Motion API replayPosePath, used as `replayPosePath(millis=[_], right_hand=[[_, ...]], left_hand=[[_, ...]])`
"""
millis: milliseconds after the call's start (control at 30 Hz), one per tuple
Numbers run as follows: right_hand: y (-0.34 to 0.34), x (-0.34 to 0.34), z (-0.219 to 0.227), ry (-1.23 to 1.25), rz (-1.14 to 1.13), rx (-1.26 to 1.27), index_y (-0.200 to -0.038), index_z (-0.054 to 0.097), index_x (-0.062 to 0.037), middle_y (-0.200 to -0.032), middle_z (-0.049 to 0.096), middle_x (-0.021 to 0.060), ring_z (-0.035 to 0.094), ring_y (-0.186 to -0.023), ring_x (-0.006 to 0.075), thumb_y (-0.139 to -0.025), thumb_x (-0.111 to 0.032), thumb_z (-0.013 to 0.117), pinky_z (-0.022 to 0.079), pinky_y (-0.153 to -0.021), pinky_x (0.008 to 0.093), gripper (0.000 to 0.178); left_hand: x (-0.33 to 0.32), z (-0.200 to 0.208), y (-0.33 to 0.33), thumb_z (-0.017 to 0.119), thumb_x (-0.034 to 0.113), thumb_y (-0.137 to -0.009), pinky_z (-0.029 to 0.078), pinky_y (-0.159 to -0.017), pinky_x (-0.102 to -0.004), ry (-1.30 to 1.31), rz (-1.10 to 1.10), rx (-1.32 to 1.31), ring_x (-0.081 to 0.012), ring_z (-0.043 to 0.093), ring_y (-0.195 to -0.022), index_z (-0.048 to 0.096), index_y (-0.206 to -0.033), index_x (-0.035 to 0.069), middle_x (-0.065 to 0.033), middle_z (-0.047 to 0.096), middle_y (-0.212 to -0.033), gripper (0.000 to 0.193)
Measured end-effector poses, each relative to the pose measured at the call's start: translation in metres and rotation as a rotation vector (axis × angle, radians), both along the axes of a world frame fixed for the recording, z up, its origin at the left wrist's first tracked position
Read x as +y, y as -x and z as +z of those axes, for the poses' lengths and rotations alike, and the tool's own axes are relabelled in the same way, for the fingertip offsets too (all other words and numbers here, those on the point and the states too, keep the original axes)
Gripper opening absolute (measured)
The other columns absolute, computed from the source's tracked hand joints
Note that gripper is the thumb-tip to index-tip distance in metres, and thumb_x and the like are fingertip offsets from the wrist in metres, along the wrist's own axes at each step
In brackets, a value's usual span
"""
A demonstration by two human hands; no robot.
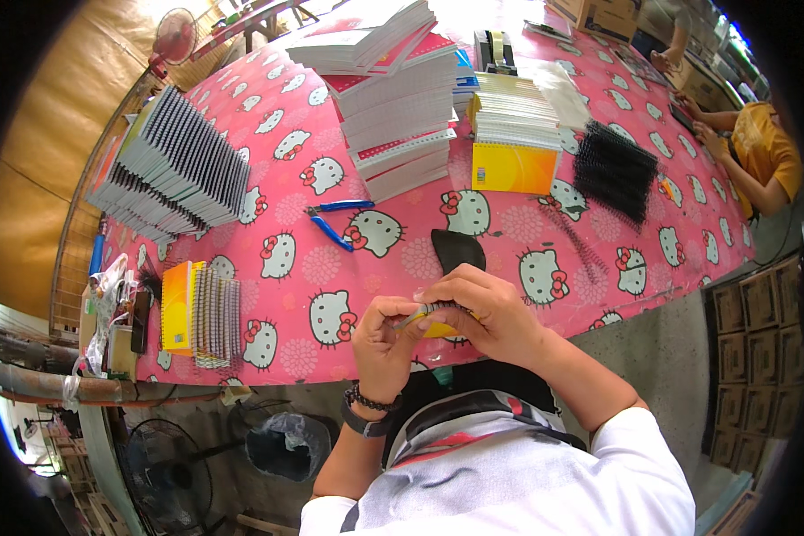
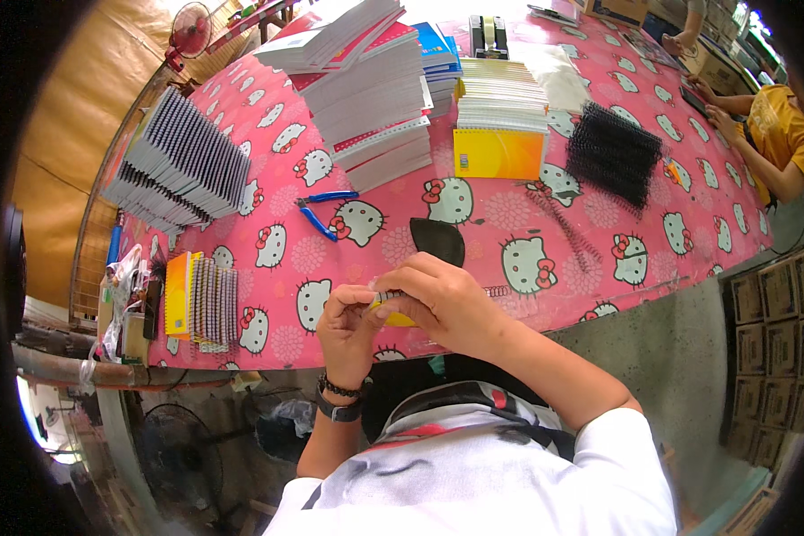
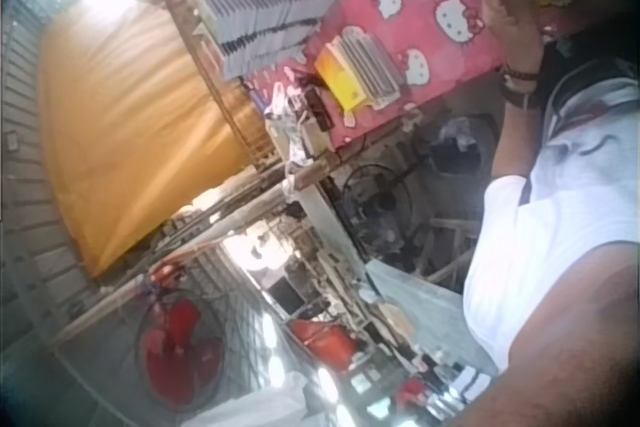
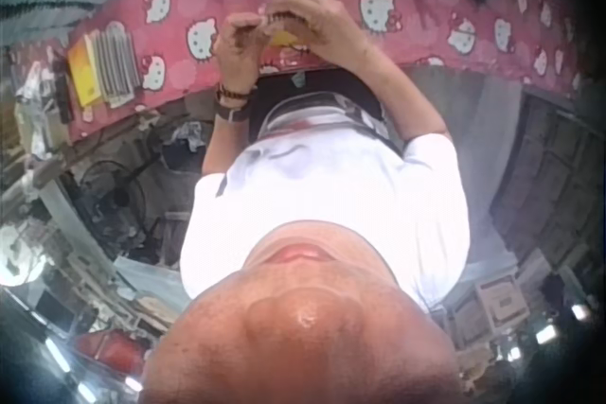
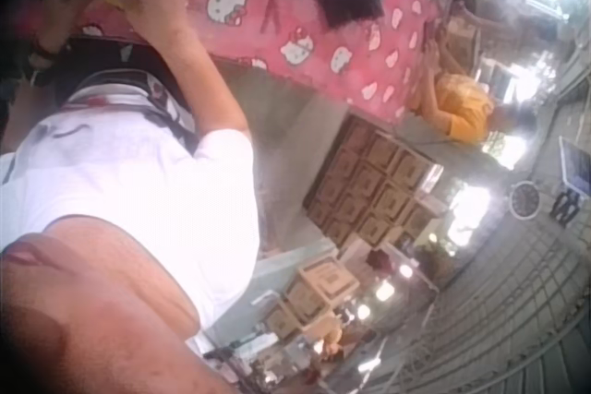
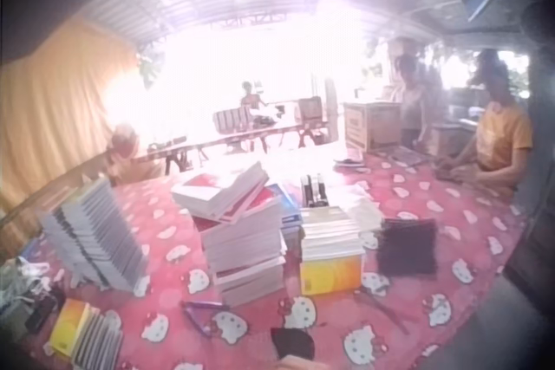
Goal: The person inserts a black spiral binding into a yellow notebook cover, then places a stack of white paper sheets inside. They repeat this process for multiple notebooks, stacking the completed units on the table.
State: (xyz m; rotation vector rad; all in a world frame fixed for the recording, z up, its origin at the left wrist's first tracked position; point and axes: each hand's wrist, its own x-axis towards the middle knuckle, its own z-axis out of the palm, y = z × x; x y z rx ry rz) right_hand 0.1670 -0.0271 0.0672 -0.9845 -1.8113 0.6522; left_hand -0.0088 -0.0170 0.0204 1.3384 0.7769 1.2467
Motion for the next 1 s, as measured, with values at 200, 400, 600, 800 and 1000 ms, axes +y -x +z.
replayPosePath(millis=[200, 400, 600, 800, 1000], right_hand=[[0.002, 0.000, 0.001, -0.015, 0.020, 0.000, -0.095, 0.060, -0.0037, -0.085, 0.057, 0.0097, 0.057, -0.080, 0.0274, -0.076, -0.012, 0.074, 0.047, -0.068, 0.0355, 0.025], [0.006, 0.001, 0.002, -0.067, 0.010, -0.089, -0.093, 0.059, -0.0019, -0.082, 0.055, 0.0106, 0.054, -0.074, 0.0272, -0.077, -0.013, 0.072, 0.045, -0.063, 0.0352, 0.023], [0.018, -0.003, 0.008, -0.062, 0.022, -0.226, -0.109, 0.056, -0.0016, -0.094, 0.055, 0.0155, 0.052, -0.088, 0.0346, -0.079, -0.016, 0.070, 0.045, -0.078, 0.0406, 0.035], [-0.006, 0.002, 0.012, -0.079, -0.229, -0.092, -0.124, 0.050, -0.0004, -0.117, 0.055, 0.0184, 0.050, -0.111, 0.0355, -0.079, -0.018, 0.070, 0.039, -0.096, 0.0412, 0.053], [-0.051, 0.001, 0.004, 0.043, -0.194, -0.229, -0.112, 0.061, -0.0034, -0.111, 0.060, 0.0151, 0.055, -0.105, 0.0321, -0.078, -0.014, 0.070, 0.043, -0.092, 0.0398, 0.037]], left_hand=[[-0.004, 0.001, -0.001, 0.068, -0.005, -0.080, 0.044, -0.082, -0.0244, -0.009, -0.013, -0.047, -0.0117, 0.054, -0.092, 0.059, -0.096, 0.000, -0.0055, 0.057, -0.099, 0.019], [-0.007, 0.003, 0.003, 0.070, -0.001, -0.081, 0.047, -0.075, -0.0239, -0.110, 0.033, 0.043, -0.0106, 0.057, -0.086, 0.059, -0.096, 0.000, -0.0064, 0.059, -0.095, 0.019], [-0.010, 0.007, 0.013, 0.066, -0.001, -0.084, 0.046, -0.075, -0.0236, 0.020, 0.161, 0.028, -0.0088, 0.055, -0.089, 0.056, -0.104, 0.003, -0.0036, 0.058, -0.095, 0.023], [0.035, 0.064, 0.141, 0.045, 0.025, -0.100, 0.047, -0.084, -0.0342, -0.107, 0.930, 0.414, -0.0204, 0.057, -0.097, 0.053, -0.115, -0.001, -0.0106, 0.056, -0.113, 0.031], [0.097, 0.170, 0.311, 0.044, 0.027, -0.096, 0.045, -0.071, -0.0377, -0.667, 1.272, 0.885, -0.0233, 0.057, -0.080, 0.058, -0.094, -0.004, -0.0188, 0.059, -0.088, 0.034]])
